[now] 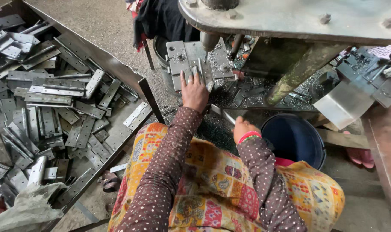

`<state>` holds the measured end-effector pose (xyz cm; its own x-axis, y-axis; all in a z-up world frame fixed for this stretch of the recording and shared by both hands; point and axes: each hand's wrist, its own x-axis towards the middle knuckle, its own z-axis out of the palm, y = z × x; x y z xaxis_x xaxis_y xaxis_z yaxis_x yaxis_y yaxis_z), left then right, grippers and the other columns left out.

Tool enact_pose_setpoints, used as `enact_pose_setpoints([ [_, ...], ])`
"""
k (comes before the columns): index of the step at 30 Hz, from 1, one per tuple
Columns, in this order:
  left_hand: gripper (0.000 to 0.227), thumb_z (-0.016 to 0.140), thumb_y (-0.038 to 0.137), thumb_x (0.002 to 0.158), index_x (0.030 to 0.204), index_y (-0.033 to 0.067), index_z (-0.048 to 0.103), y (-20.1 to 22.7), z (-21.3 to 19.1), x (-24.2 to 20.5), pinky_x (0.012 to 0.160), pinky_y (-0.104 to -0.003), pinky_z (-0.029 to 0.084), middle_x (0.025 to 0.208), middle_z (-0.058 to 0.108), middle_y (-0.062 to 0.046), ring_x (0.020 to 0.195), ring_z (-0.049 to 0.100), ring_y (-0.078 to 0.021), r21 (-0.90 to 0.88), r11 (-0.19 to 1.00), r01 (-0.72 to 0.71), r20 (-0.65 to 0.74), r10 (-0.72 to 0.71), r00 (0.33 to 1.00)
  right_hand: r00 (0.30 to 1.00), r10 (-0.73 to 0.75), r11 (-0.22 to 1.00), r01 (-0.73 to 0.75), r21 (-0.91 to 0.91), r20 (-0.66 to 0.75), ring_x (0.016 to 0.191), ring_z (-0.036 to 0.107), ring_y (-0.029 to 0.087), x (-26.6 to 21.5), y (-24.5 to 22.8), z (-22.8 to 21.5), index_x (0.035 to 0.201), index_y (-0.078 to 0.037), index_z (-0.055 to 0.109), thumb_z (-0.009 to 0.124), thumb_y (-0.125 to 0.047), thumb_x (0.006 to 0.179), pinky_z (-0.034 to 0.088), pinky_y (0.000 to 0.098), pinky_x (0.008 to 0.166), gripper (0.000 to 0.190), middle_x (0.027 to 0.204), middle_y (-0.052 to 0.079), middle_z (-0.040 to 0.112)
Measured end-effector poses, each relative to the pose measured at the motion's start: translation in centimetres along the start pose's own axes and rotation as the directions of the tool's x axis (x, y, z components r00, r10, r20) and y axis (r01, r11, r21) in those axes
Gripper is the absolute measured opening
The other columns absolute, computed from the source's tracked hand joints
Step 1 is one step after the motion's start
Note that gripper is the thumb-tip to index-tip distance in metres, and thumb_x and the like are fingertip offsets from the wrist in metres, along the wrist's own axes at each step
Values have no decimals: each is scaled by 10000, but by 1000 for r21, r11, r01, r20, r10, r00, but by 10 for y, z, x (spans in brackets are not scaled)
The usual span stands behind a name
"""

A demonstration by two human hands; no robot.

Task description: The person sits on the floor and repeatedly picks up metal plates from a bin, places them under a drill press, and operates the machine using a lever. The person handles the plates one at a time and returns them to the bin after processing.

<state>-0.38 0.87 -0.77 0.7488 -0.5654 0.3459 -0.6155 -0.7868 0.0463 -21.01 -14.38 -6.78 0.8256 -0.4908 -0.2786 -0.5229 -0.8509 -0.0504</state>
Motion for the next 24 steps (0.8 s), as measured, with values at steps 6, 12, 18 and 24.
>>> enact_pose_setpoints([
  [6, 503, 349, 135, 1011, 1480, -20, 449, -2, 15, 36, 1220, -609, 40, 1479, 498, -213, 1382, 464, -367, -32, 994, 101, 182, -94, 979, 924, 348, 818, -382, 431, 158, 1080, 639, 474, 5, 0, 15, 1226, -4, 570, 454, -456, 1157, 471, 556, 942, 472, 1153, 346, 636],
  [12, 412, 394, 130, 1011, 1318, -18, 626, 2, 10, 0, 1239, -602, 51, 1510, 502, -236, 1378, 514, -363, -39, 998, 55, 116, -50, 992, 1000, -22, 993, 22, 117, 1, 1036, 668, 527, -14, 12, 69, 1235, -38, 539, 730, -238, 916, 544, 576, 849, 422, 1198, 339, 605],
  [18, 409, 409, 136, 996, 1301, 6, 650, -2, 2, 21, 1226, -602, 50, 1502, 484, -240, 1382, 497, -368, -31, 999, 35, 122, -31, 992, 1000, -10, 999, 10, -35, 6, 1000, 712, 429, -14, -14, -26, 1250, -52, 491, 748, -393, 889, 569, 540, 840, 559, 1109, 230, 670],
  [24, 411, 376, 161, 1022, 1301, 56, 658, -5, 12, 52, 1251, -584, 10, 1528, 462, -206, 1399, 479, -348, -100, 988, 117, 216, -94, 972, 998, 20, 1000, -20, -2, 52, 1056, 673, 460, -20, -21, -28, 1277, -78, 479, 778, -383, 870, 566, 534, 872, 589, 1174, 272, 625],
])
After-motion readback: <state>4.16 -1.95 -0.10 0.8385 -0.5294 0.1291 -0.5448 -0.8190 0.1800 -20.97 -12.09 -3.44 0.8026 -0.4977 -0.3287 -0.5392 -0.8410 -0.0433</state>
